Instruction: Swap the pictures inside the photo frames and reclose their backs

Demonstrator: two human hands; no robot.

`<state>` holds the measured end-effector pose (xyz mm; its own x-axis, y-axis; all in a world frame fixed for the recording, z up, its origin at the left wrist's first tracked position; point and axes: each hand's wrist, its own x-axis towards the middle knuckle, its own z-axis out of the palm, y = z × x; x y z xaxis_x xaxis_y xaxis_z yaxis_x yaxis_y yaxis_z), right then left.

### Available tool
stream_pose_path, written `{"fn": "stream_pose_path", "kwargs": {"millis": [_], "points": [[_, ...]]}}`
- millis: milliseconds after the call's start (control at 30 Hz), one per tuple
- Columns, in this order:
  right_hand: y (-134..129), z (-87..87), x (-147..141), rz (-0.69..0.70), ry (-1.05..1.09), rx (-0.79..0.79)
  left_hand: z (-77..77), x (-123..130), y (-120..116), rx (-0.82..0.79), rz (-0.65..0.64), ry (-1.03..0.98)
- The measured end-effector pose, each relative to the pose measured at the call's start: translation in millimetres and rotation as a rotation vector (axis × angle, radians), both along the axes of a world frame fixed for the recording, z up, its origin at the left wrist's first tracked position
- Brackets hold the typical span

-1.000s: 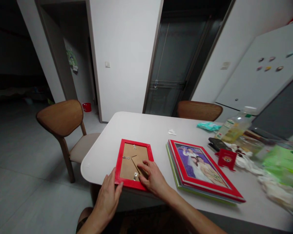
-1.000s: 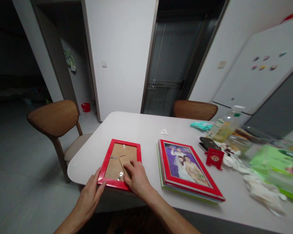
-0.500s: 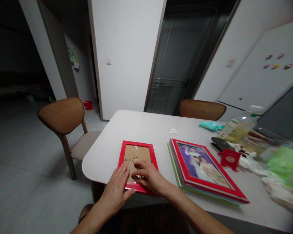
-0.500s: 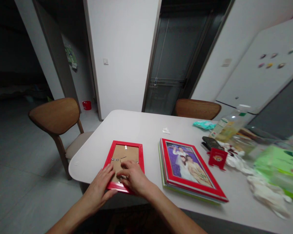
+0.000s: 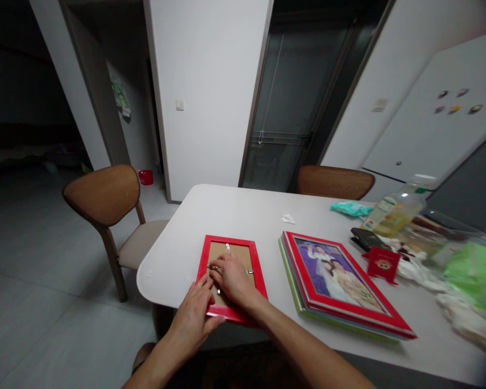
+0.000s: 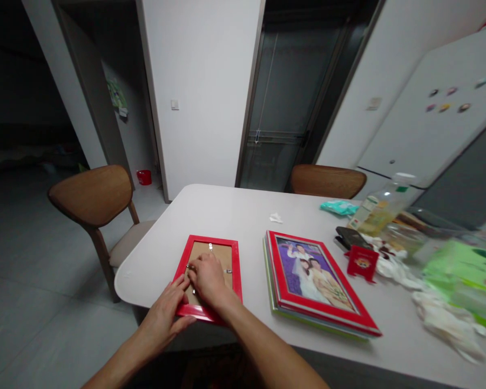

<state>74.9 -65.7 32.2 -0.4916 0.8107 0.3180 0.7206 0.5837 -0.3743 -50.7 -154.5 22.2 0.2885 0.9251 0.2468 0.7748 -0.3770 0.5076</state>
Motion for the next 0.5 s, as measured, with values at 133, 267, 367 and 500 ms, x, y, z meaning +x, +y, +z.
{"fn": "stream_pose_path", "kwargs": {"millis": [133, 267, 367, 500], "points": [[9, -1.9, -15, -0.090, -0.080, 0.014, 1.2, 0, 0, 0.005, -0.002, -0.002], [11, -2.1, -14, -0.128, -0.069, 0.019, -2.1, -1, 0, 0.013, -0.005, -0.024], [14, -1.2, -2, -0.131, -0.005, -0.033, -5.0, -2, 0, 0.012, -0.003, -0.038], [17, 0.7, 17, -0.108, 0.032, -0.102, -9.0, -1, 1, 0.027, 0.012, -0.049]]}}
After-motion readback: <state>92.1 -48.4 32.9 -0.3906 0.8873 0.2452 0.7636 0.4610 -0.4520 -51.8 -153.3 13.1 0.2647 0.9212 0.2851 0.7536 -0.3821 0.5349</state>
